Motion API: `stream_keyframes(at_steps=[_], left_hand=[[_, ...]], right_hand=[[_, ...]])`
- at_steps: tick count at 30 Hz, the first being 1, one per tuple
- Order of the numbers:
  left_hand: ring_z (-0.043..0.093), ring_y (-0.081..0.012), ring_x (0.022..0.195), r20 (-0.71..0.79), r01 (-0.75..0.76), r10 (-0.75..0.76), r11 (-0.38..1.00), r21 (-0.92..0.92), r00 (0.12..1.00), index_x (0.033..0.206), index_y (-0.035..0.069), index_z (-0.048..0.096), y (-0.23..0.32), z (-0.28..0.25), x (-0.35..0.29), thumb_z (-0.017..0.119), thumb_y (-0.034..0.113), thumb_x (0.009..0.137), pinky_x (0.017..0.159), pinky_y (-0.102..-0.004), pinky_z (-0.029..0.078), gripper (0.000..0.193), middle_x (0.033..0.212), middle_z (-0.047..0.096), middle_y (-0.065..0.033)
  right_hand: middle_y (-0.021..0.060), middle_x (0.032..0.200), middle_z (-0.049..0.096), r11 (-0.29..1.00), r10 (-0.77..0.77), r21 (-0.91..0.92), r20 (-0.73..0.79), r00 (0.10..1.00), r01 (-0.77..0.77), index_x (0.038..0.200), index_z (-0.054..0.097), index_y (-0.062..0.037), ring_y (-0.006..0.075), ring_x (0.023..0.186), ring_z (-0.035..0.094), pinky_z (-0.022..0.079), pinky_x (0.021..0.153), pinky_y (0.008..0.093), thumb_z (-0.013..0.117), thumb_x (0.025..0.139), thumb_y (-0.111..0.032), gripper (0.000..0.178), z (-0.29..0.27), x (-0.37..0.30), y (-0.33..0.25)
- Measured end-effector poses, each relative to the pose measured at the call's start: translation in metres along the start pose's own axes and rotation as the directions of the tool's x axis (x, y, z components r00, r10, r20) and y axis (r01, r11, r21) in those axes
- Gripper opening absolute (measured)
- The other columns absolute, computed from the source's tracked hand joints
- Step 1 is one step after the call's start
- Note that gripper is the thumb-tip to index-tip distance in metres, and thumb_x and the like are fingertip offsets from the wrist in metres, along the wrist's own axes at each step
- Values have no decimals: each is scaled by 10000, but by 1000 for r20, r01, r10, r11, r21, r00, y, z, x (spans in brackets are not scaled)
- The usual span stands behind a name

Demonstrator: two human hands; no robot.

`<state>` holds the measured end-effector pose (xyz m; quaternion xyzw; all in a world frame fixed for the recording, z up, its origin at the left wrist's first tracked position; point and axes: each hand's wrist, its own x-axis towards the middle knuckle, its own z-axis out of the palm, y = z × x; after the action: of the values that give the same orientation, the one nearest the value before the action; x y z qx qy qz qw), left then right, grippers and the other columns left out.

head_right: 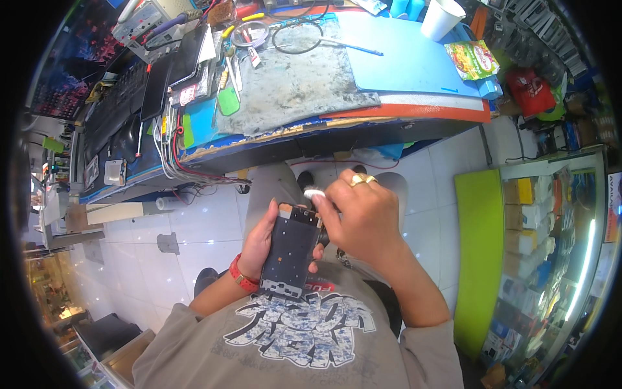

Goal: The person cleans the internal frame of a mobile phone using a tool and a cloth to remove debris.

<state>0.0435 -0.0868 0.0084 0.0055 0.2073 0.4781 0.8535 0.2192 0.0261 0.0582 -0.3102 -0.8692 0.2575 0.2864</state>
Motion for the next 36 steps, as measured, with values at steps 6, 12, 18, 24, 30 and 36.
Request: stream_keyframes(at_steps=[6, 12, 18, 24, 30, 36], left_hand=[[736, -324, 854, 12, 4, -5, 1000, 20, 1000, 1355, 62, 529, -1, -2, 3, 213, 676, 1049, 768, -378, 613, 755, 1077, 696, -248], [736, -319, 862, -3, -25, 25, 999, 43, 1000, 1360, 59, 527, -2, -1, 4, 203, 675, 1051, 774, -373, 606, 762, 1073, 698, -241], [733, -312, 866, 10, -12, 12, 999, 52, 1000, 1364, 47, 527, 0, -5, 6, 197, 684, 1047, 786, -372, 603, 784, 1064, 701, -235], [703, -360, 881, -11, -37, 37, 999, -9, 999, 1373, 29, 530, 1, -4, 4, 210, 685, 1044, 784, -425, 612, 800, 1044, 668, -250], [703, -325, 949, -18, -99, 98, 993, -59, 995, 1371, 39, 534, 1, 2, 7, 229, 669, 1052, 805, -430, 605, 770, 1086, 684, -221], [701, -320, 933, -16, -109, 108, 993, -38, 994, 1389, 51, 522, -4, 0, 7, 222, 670, 1053, 798, -415, 599, 766, 1081, 689, -215]], right_hand=[[79, 720, 624, 997, 77, 23, -81, 994, -76, 736, 628, -56, 273, 605, 624, 460, 551, 387, 799, 809, -161, 213, -1, -6, 6], [82, 712, 618, 999, 13, 52, -51, 999, -10, 739, 625, -56, 278, 589, 614, 458, 550, 387, 802, 810, -155, 215, 3, -8, 10], [91, 699, 611, 958, 68, 282, -34, 997, -56, 731, 623, -53, 277, 610, 616, 448, 533, 396, 804, 797, -121, 204, 2, -11, 7], [80, 676, 593, 992, 109, -45, -206, 972, -121, 712, 594, -44, 247, 579, 570, 405, 514, 378, 805, 786, -60, 224, -2, -15, 25], [83, 687, 595, 964, 198, 204, -135, 971, -168, 755, 624, -43, 258, 592, 580, 428, 531, 375, 819, 775, -64, 197, -4, -30, 8], [87, 703, 599, 999, 44, 21, -147, 988, -41, 742, 628, -61, 266, 616, 616, 450, 533, 387, 817, 782, -119, 201, 5, -20, 31]])
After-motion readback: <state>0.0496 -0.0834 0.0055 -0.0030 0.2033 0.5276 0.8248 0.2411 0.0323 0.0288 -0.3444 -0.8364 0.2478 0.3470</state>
